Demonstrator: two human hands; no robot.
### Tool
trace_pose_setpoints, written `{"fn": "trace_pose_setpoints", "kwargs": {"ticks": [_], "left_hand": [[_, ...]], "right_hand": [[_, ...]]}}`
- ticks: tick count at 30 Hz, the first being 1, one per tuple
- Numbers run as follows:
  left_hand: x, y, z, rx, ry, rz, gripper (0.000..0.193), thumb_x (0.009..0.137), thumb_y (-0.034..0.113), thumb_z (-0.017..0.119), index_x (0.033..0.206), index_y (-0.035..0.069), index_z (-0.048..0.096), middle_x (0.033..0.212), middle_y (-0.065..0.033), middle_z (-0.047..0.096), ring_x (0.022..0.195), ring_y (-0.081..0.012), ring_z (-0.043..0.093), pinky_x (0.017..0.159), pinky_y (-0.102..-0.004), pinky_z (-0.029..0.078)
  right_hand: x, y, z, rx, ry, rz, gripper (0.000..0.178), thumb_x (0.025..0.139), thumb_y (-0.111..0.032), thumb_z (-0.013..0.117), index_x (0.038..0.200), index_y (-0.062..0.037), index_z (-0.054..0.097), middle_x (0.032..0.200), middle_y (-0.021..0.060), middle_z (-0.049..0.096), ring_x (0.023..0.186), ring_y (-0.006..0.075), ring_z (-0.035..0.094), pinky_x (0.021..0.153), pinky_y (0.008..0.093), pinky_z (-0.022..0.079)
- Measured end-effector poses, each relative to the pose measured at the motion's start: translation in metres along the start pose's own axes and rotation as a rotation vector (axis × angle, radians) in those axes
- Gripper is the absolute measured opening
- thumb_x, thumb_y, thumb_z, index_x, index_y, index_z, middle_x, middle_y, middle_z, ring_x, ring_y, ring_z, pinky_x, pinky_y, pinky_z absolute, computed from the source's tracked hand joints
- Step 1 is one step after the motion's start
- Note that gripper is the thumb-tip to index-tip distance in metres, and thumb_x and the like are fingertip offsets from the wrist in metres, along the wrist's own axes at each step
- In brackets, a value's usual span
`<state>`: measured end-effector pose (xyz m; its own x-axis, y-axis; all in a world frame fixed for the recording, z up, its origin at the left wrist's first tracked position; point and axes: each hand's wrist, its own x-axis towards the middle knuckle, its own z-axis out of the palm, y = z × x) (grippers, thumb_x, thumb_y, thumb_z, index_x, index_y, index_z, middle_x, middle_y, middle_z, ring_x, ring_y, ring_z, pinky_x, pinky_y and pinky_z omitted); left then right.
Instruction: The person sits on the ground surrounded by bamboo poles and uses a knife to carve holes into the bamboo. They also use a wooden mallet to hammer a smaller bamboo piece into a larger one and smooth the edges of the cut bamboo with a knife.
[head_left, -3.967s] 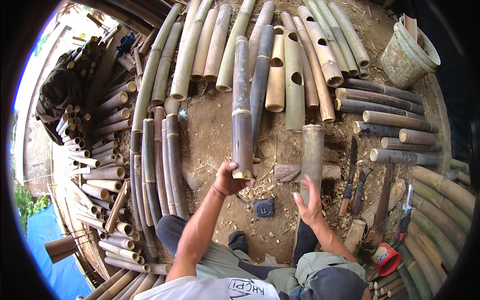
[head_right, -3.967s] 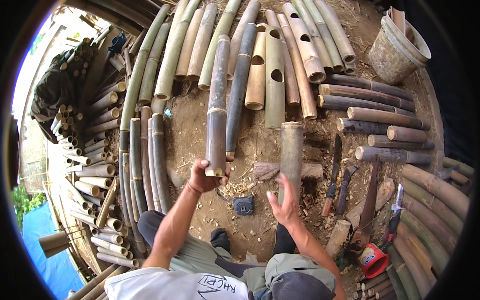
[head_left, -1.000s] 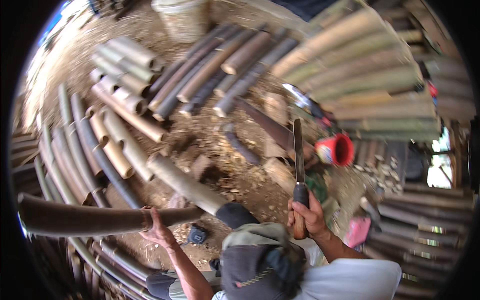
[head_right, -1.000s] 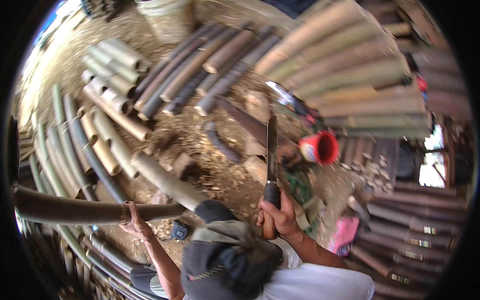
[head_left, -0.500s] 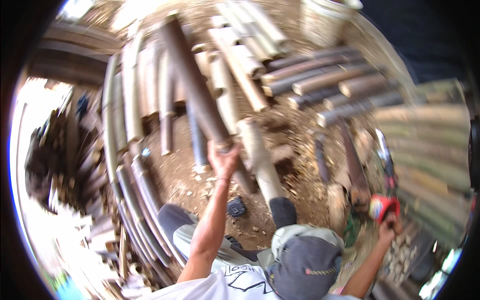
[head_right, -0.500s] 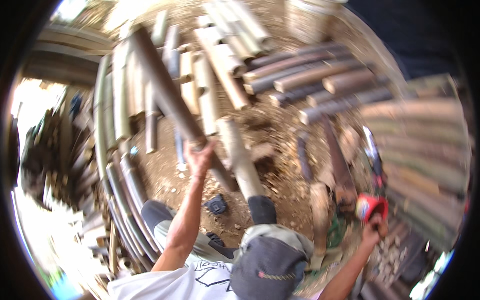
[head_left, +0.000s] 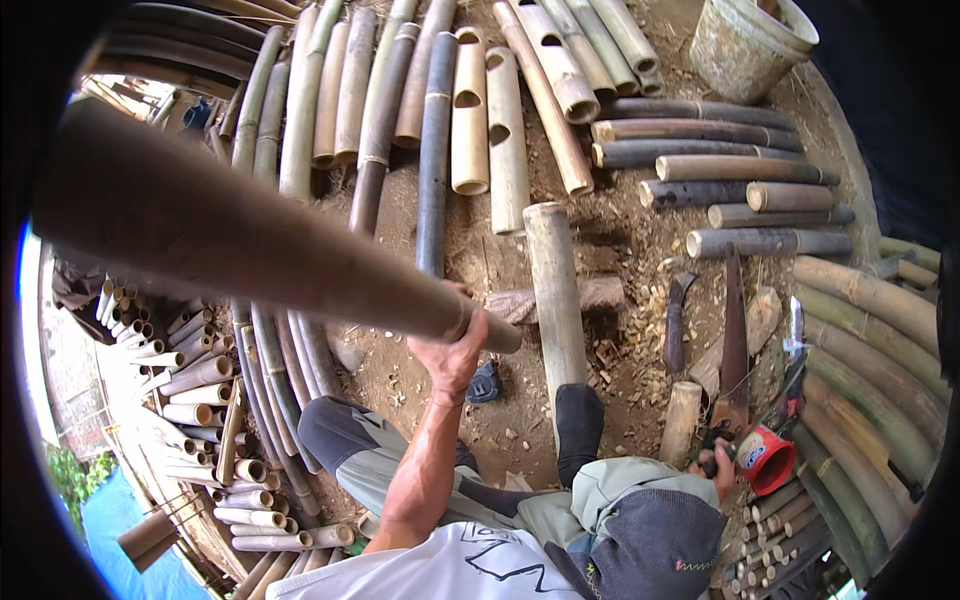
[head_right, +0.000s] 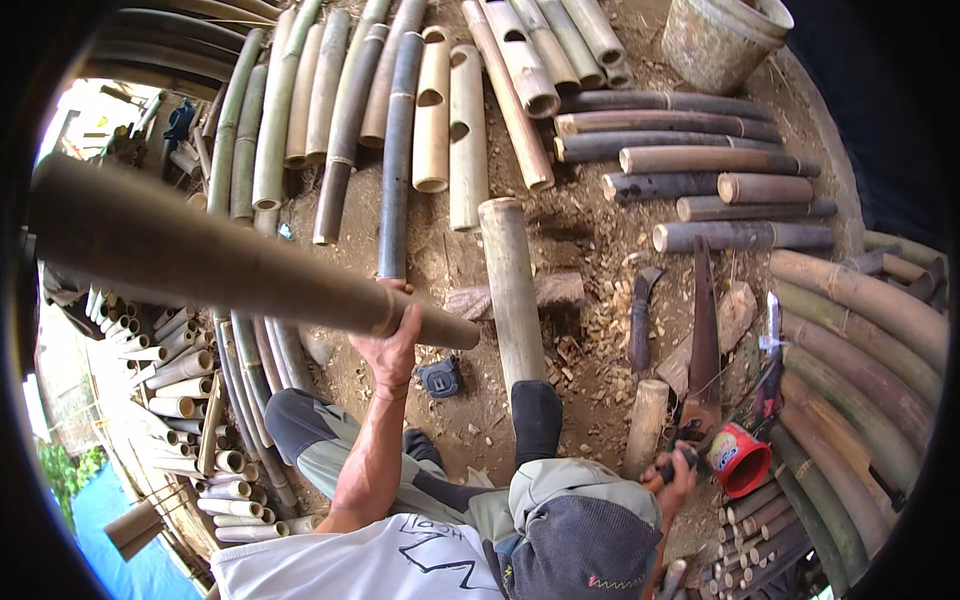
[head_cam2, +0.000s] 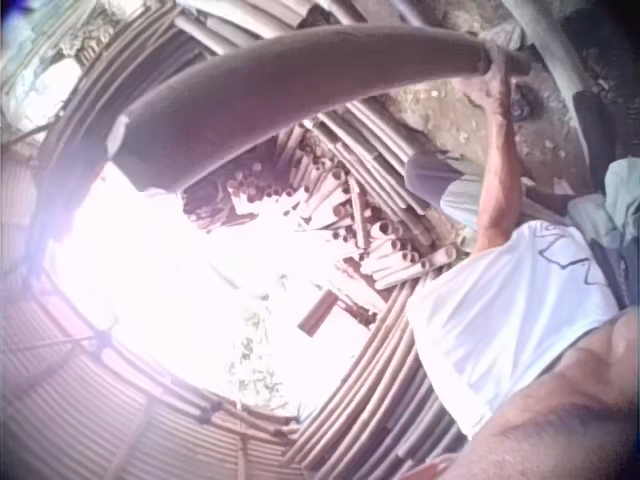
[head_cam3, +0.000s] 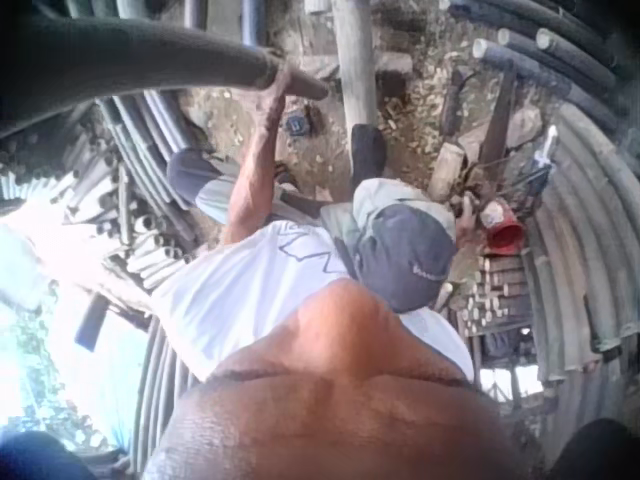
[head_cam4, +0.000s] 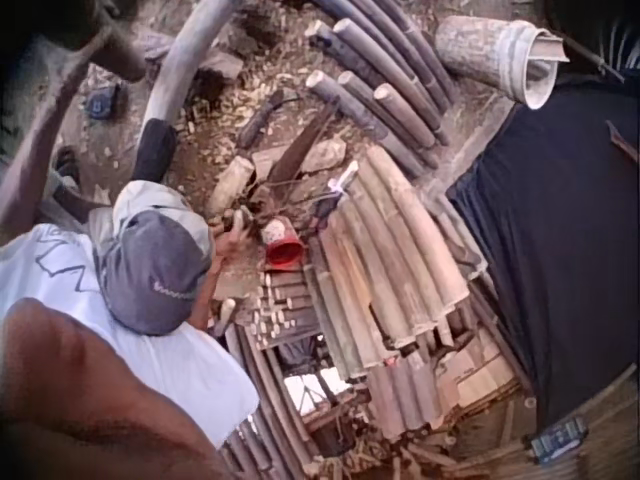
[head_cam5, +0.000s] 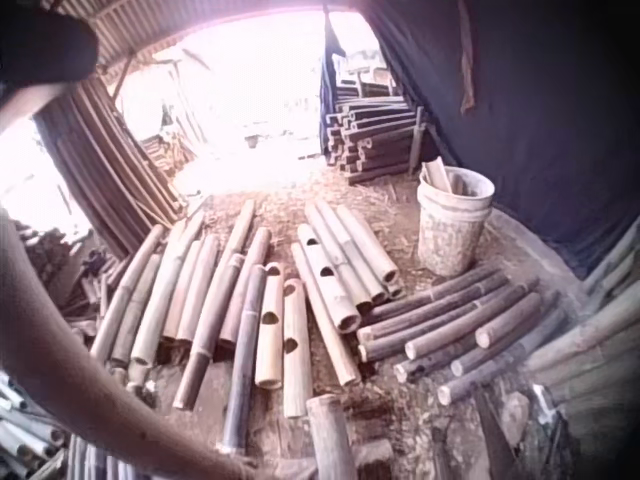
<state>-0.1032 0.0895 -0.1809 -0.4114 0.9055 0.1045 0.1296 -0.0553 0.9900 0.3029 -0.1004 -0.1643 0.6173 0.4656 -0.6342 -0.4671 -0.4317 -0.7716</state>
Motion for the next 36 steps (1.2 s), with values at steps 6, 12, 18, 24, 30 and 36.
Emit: {"fn": "trace_pose_setpoints", "kwargs": {"ticks": [6, 12, 18, 24, 30, 36], "left_hand": [[-0.018, 0.028, 0.004, -0.315, 0.263, 0.002, 0.064, 0.076, 0.001, 0.077, 0.131, 0.005, 0.045, 0.111, -0.0101, 0.060, 0.102, -0.0251, 0.063, 0.096, -0.0429, 0.053], [-0.019, 0.084, 0.008, -0.416, 0.180, 0.256, 0.076, 0.076, 0.020, 0.084, 0.136, 0.015, 0.038, 0.108, -0.0082, 0.060, 0.104, -0.0256, 0.061, 0.100, -0.0470, 0.049], [-0.025, 0.071, 0.016, -0.334, 0.157, 0.222, 0.072, 0.078, 0.021, 0.079, 0.137, 0.013, 0.039, 0.112, -0.0104, 0.059, 0.107, -0.0269, 0.062, 0.101, -0.0501, 0.050], [-0.025, 0.076, 0.024, -0.339, 0.164, 0.218, 0.071, 0.079, 0.021, 0.076, 0.138, 0.012, 0.037, 0.112, -0.0105, 0.058, 0.107, -0.0264, 0.062, 0.101, -0.0499, 0.051], [-0.025, 0.066, 0.024, -0.371, 0.223, 0.249, 0.075, 0.076, 0.024, 0.075, 0.138, 0.013, 0.036, 0.110, -0.0100, 0.058, 0.105, -0.0257, 0.062, 0.101, -0.0491, 0.051], [-0.031, 0.069, 0.027, -0.297, 0.256, 0.236, 0.074, 0.076, 0.026, 0.074, 0.138, 0.014, 0.035, 0.108, -0.0096, 0.057, 0.103, -0.0252, 0.062, 0.101, -0.0494, 0.051]], "right_hand": [[0.028, -0.014, 0.055, -0.326, -0.226, -0.185, 0.023, 0.091, -0.019, 0.064, 0.104, -0.0021, 0.056, 0.071, 0.0033, 0.054, 0.054, 0.0135, 0.053, 0.051, 0.0284, 0.046], [0.046, -0.040, 0.090, -0.516, -0.334, -0.347, 0.039, 0.087, -0.008, 0.057, 0.124, 0.0033, 0.057, 0.074, 0.0022, 0.055, 0.059, 0.0098, 0.053, 0.054, 0.0246, 0.045], [0.053, -0.050, 0.105, -0.523, -0.407, -0.293, 0.038, 0.096, -0.016, 0.057, 0.129, 0.0038, 0.056, 0.069, 0.0011, 0.053, 0.058, 0.0089, 0.051, 0.053, 0.0248, 0.044], [0.062, -0.052, 0.105, -0.570, -0.444, -0.290, 0.036, 0.098, -0.017, 0.056, 0.128, 0.0037, 0.056, 0.068, 0.0010, 0.053, 0.057, 0.0083, 0.050, 0.053, 0.0242, 0.044], [0.077, -0.062, 0.107, -0.969, -0.620, -0.635, 0.025, 0.094, -0.009, 0.057, 0.115, 0.0038, 0.063, 0.069, 0.0071, 0.055, 0.057, 0.0166, 0.053, 0.056, 0.0316, 0.046], [0.108, -0.105, 0.155, -1.658, -1.023, -1.194, 0.015, 0.085, -0.020, 0.071, 0.092, -0.0077, 0.066, 0.078, 0.0060, 0.061, 0.070, 0.0280, 0.064, 0.060, 0.0394, 0.051]]}}
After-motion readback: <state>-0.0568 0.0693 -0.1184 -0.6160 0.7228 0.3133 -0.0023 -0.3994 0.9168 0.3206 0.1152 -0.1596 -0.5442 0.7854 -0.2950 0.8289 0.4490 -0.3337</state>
